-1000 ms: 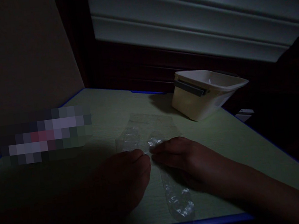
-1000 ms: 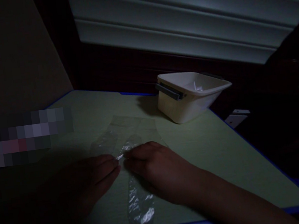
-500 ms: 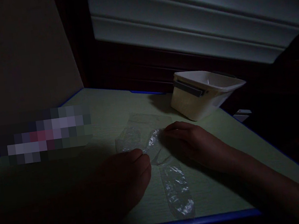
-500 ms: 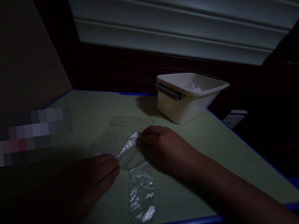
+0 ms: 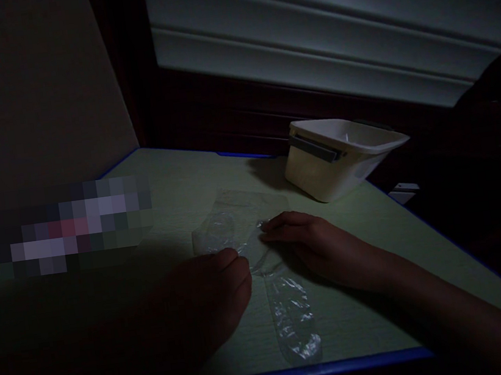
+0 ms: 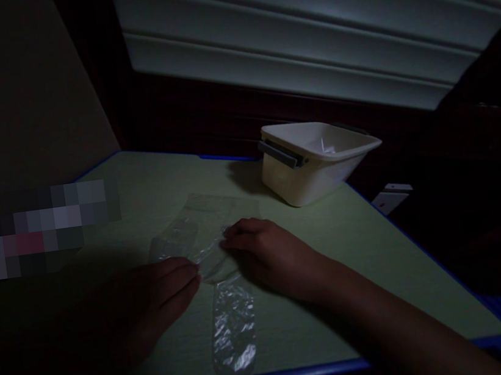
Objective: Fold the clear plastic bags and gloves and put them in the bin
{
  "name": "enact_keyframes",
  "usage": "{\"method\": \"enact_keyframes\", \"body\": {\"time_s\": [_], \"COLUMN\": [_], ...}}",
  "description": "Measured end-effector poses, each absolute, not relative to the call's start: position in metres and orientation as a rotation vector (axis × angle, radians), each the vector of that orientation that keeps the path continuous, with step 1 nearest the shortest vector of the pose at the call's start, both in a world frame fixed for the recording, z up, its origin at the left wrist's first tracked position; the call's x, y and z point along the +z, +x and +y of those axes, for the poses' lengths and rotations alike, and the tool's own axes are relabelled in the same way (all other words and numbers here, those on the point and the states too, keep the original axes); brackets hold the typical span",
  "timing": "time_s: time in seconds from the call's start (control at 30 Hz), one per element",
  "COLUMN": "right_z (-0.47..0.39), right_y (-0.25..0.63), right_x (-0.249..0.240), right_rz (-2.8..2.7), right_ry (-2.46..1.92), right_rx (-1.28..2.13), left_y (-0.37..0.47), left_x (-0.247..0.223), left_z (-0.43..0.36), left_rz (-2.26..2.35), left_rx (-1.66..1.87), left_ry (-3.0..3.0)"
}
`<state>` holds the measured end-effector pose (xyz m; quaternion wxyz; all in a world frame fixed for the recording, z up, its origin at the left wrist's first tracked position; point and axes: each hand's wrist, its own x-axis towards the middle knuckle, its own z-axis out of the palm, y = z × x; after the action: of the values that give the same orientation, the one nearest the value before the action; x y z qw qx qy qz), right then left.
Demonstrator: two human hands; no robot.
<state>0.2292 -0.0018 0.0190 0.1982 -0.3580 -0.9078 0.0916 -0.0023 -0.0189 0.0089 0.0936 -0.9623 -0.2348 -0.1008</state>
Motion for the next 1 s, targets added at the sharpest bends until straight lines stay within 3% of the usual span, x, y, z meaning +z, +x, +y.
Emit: {"method": "enact_keyframes", "body": {"time_s": [0.37,0.53,0.63,0.9,1.0], "right_z": [-0.001,-0.007,-0.008,-0.024,-0.028], "right_y": [0.230,0.224,0.225,0.236,0.237], "right_x": [0.022,0.023,0.026,0.059,0.060], "right_rz": [-2.474,-2.507,-2.476,-2.503,-2.557], "right_ry": [-1.317,-1.330,-1.309,-0.986,-0.961], "right_rx": [0.186,0.217,0.261,1.088,1.239], "left_y": [-0.002,-0.006,-0.005,-0.003,-0.004], "left_x": [0.013,0.012,0.013,0.013,0.010], "left_z": [-0.019,-0.020,-0.021,-0.022,-0.021], "left_rz": [-0.674,-0.581,-0.559,-0.533,-0.540], "left_rx": [-0.312,-0.604,-0.604,-0.425,-0.381], "left_ry": [-2.846,-2.744,-2.799,-2.961,-2.961]}}
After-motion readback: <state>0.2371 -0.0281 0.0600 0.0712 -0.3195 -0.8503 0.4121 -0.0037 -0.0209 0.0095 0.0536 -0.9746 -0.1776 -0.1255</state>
